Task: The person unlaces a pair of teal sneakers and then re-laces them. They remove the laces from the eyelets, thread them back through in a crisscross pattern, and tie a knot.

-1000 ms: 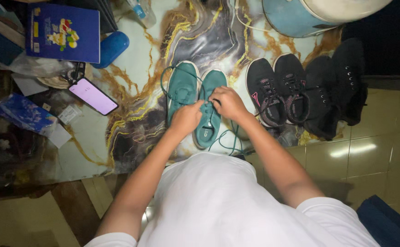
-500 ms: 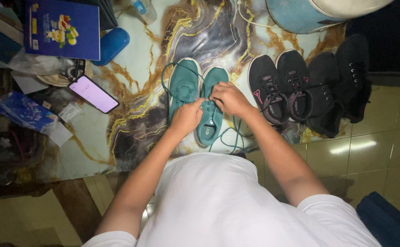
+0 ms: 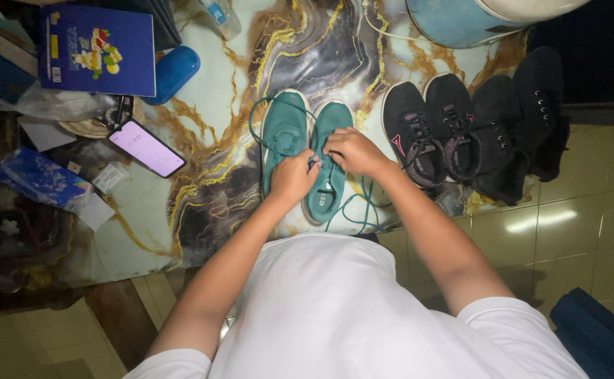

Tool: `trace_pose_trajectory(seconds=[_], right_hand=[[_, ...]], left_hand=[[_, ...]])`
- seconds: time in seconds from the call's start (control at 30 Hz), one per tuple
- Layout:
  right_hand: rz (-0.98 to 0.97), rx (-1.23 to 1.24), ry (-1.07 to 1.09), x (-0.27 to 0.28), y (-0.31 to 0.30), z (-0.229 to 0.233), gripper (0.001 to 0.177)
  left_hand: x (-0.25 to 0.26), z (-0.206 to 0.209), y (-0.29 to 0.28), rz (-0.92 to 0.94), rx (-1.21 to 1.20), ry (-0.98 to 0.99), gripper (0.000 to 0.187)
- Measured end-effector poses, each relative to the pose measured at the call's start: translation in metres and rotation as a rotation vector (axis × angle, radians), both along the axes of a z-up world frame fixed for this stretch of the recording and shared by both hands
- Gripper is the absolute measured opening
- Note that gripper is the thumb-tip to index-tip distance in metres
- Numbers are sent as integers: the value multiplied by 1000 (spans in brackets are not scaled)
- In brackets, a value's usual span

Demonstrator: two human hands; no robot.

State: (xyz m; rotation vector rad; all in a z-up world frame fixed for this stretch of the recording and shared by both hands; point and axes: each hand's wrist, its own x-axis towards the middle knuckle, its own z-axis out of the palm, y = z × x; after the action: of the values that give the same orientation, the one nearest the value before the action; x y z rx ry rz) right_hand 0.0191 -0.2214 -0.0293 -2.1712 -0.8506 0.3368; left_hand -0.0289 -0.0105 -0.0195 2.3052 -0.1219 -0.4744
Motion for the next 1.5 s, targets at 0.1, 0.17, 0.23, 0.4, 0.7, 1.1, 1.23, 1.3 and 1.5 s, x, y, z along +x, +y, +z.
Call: trace_pose_trajectory(seconds=[0.1, 0.17, 0.23, 0.4, 0.7, 1.1, 1.23, 1.3, 1.5], right_hand=[[-40, 11, 57, -1, -1, -1, 11], [-38, 16, 28, -1, -1, 0, 12], [-10, -1, -29, -2, 1, 3, 14], [118, -32, -249, -7, -2, 17, 28], [282, -55, -326, 8, 1, 17, 23], [-4, 151, 50, -10, 4, 7, 19], [-198, 159, 126, -26, 7, -1, 16], [-256, 139, 126, -31, 9, -6, 16], [-298, 106, 96, -37, 12, -17, 14]], left_hand=[[1, -2, -1, -13, 36, 3, 22], [3, -4, -3, -9, 43, 5, 24], [3, -4, -4, -5, 49, 6, 24], [3, -2, -5, -3, 54, -5, 26], [3, -2, -6, -1, 105, 10, 34], [4, 7, -12, -35, 156, 27, 31], [1, 0, -18, -51, 165, -28, 27], [0, -9, -21, -64, 191, -53, 24], [4, -48, -26, -174, 303, -117, 10]])
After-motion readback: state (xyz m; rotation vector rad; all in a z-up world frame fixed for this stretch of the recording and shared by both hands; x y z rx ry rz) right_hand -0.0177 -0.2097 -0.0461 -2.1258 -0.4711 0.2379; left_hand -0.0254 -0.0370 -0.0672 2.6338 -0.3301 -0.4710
